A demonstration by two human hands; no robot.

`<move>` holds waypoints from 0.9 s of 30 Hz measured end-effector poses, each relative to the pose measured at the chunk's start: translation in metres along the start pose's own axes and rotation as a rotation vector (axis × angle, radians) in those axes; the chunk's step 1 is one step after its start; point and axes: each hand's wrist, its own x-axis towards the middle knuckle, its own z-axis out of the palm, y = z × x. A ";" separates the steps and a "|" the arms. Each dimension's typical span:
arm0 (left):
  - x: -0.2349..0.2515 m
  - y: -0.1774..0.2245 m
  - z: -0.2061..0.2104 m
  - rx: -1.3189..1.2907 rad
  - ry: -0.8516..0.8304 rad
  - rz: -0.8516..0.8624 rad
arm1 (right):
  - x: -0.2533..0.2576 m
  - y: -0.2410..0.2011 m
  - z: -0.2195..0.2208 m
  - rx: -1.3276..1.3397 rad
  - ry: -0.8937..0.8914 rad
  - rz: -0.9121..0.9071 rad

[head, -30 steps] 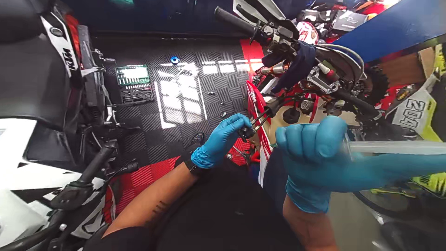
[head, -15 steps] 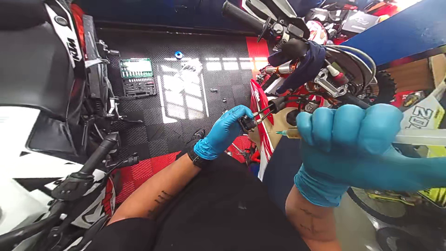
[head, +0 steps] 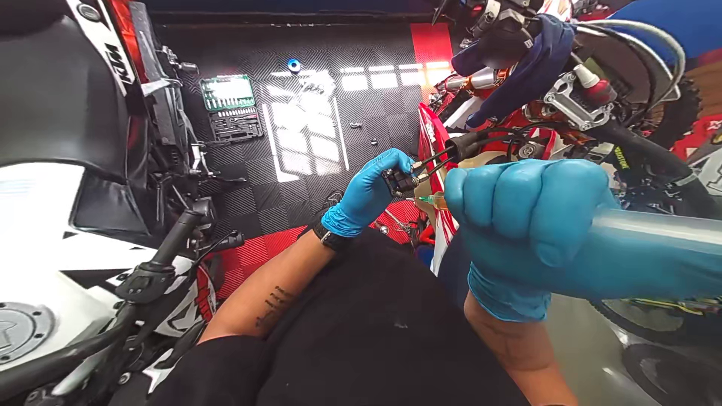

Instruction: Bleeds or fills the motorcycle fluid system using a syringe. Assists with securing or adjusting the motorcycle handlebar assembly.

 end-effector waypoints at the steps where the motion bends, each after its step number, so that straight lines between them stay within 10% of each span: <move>1: 0.000 0.000 0.000 0.000 -0.001 -0.007 | 0.001 0.002 -0.001 0.008 0.000 -0.005; 27: 0.001 0.011 -0.001 0.057 -0.023 -0.008 | 0.008 0.012 0.002 -0.076 0.013 0.021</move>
